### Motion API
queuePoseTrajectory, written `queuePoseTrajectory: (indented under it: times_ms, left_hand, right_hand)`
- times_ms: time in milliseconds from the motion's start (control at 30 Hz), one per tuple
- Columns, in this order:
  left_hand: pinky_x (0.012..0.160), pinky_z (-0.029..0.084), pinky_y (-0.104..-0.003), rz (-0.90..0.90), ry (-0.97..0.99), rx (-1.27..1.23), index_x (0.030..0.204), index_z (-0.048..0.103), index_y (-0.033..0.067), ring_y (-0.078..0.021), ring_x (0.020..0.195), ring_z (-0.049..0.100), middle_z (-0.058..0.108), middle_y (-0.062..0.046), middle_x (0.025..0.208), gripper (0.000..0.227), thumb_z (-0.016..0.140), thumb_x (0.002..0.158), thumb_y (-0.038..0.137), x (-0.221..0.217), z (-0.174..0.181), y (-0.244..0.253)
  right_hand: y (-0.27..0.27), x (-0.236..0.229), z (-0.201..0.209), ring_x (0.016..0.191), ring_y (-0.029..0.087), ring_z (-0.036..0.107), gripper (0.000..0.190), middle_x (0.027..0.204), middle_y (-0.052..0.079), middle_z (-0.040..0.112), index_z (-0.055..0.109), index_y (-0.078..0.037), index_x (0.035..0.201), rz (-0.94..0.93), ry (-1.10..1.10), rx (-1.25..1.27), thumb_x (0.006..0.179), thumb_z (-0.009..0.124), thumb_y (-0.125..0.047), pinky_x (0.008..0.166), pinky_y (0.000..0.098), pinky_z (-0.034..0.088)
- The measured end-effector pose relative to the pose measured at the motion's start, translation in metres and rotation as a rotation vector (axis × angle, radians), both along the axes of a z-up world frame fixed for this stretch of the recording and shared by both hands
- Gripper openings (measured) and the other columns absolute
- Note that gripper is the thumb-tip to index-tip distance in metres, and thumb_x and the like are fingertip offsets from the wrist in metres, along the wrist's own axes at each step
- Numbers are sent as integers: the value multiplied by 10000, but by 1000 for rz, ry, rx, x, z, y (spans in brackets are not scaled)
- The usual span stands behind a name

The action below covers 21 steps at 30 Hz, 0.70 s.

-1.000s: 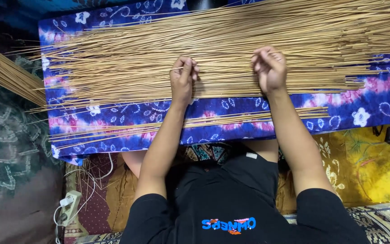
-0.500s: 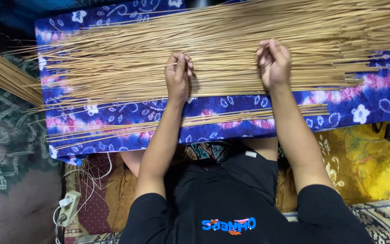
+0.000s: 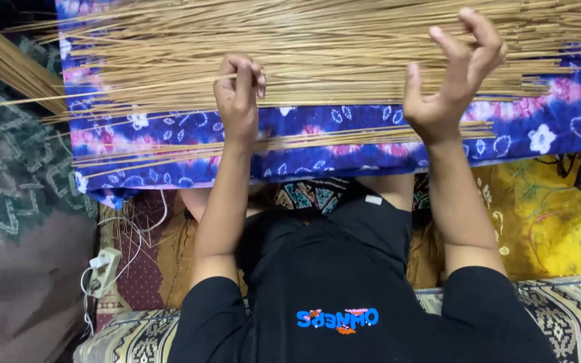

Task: The person is sorting through a large pile of thin bamboo sticks, picking them up one by one and organizing them into a smaller bundle on a blue patterned cloth.

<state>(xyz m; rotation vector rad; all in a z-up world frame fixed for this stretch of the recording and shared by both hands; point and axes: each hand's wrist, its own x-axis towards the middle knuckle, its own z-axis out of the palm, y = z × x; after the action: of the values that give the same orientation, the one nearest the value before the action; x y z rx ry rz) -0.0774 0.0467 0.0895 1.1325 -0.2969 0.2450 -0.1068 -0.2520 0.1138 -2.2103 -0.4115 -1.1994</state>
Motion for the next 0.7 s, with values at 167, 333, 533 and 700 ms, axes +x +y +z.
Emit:
queuePoseTrajectory:
  times_ms: [167,333,533,700]
  left_hand:
    - [602,502,-191,-68,63,-78,928,578,108,-82,708,592,632,-26,857,156,589,1055,198,-39,-44,14]
    - [541,447,-171,34,107,-30,907,549,87,-98,701,581,544,-41,804,264,575,1069,293,-67,-77,17]
    - [499,453,-264,-221,344,596,1050,726,-14,-127,471,541,709,-125,761,352,510,1083,262,-114,-60,45]
    - [631,528,-333,193,-187,975,1142,746,102,-241,619,636,715,-60,829,219,786,937,166,-127,-40,35]
  right_hand:
    - [-24,-44,-30,1237,355,496,313,1272,142,641,717,-25,1184,61,262,-246,878,784,-39,1165,509,266]
    - [-59,-51,-91,977,332,635,137,981,64,704,801,-100,1060,280,255,-170,969,791,2,998,442,473]
    - [-73,-64,-108,939,362,632,92,955,116,702,812,-77,1017,276,303,-137,975,811,5,935,460,520]
    - [-81,-67,-126,954,342,638,89,969,102,702,813,-94,1004,243,370,-143,950,835,-26,925,451,527]
